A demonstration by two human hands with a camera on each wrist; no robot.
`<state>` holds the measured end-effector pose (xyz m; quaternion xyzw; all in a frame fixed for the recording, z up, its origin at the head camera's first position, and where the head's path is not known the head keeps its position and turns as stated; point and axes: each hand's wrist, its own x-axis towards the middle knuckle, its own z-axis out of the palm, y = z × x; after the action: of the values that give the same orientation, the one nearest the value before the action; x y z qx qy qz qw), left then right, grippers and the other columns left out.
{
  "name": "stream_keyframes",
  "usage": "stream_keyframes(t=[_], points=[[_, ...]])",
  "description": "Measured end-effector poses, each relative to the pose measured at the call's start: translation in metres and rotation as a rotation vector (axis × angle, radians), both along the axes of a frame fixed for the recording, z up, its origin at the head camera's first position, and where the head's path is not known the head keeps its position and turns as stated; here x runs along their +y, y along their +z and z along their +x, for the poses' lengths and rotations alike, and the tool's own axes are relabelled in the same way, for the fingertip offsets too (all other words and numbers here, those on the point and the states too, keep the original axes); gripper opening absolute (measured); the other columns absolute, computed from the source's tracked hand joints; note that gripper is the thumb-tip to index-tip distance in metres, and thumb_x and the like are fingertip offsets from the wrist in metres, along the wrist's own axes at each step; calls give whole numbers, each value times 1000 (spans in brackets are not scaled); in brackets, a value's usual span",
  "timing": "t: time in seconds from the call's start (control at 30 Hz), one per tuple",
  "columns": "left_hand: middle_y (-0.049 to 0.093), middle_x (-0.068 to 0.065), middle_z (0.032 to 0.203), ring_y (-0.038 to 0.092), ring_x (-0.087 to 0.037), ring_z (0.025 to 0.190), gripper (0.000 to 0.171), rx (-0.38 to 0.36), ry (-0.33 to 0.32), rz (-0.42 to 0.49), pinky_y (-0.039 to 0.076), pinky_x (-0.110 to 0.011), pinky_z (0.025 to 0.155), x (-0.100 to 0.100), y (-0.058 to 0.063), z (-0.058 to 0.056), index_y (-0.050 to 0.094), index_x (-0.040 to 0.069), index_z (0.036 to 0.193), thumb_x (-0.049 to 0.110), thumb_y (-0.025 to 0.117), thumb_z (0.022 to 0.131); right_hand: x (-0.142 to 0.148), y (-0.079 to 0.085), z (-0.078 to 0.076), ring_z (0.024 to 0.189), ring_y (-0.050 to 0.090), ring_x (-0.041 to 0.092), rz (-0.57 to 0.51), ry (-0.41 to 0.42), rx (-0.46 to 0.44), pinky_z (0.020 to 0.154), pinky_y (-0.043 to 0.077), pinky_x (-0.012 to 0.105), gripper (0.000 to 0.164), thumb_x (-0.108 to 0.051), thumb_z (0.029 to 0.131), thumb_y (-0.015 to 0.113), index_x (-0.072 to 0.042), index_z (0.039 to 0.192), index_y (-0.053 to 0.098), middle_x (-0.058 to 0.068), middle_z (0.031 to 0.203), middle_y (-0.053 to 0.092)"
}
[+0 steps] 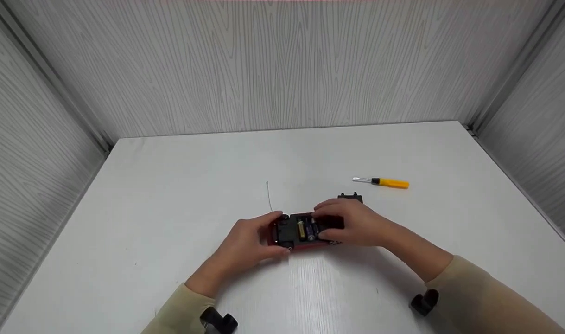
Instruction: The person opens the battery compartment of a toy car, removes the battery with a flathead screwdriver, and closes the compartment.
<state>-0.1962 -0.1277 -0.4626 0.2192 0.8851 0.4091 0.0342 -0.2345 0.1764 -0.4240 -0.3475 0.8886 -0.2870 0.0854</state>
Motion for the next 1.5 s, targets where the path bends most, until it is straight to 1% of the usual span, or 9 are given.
stream_keyframes(t=[0.3,0.5,0.73,0.97,1.17,1.4,1.5], points=[[67,-4,143,60,-19,132,84,-6,1,-9,43,-44,115,0,1,1,57,16,155,38,94,83,-1,0,-1,130,60,25,16,15,30,109,49,51,35,-28,97,78,-17,131,75,1,139,67],[66,-4,143,60,-19,132,83,-2,2,-14,44,-43,115,0,1,2,58,16,155,38,93,83,-3,2,0,131,59,25,35,10,16,109,49,50,37,-28,97,78,-17,132,75,1,139,66],[67,-4,142,61,-18,130,82,11,-7,-13,45,-43,113,0,2,1,58,16,154,38,93,83,-3,3,0,132,58,23,50,9,21,110,49,49,37,-28,98,78,-17,133,74,0,140,66],[69,-3,140,62,-19,129,81,4,-2,-1,45,-44,113,0,2,1,60,15,153,37,94,82,-2,0,-1,133,59,26,49,33,36,109,49,51,35,-28,101,73,-17,134,73,2,141,66],[66,-3,144,59,-20,135,83,-2,9,-25,43,-43,116,1,2,1,58,16,154,38,94,83,-1,-1,-2,134,59,28,32,60,51,111,48,52,33,-28,105,67,-14,135,74,5,142,66],[66,-5,144,59,-22,135,83,13,7,-37,44,-45,116,1,2,1,59,16,154,40,93,83,0,-1,-1,134,59,30,40,76,58,110,49,53,33,-27,107,65,-13,136,74,8,144,64],[66,-4,145,59,-21,135,83,2,8,-34,43,-45,116,1,2,1,58,16,154,41,93,83,1,-1,-1,134,59,30,35,84,68,110,49,52,33,-27,107,65,-13,135,74,8,143,65]])
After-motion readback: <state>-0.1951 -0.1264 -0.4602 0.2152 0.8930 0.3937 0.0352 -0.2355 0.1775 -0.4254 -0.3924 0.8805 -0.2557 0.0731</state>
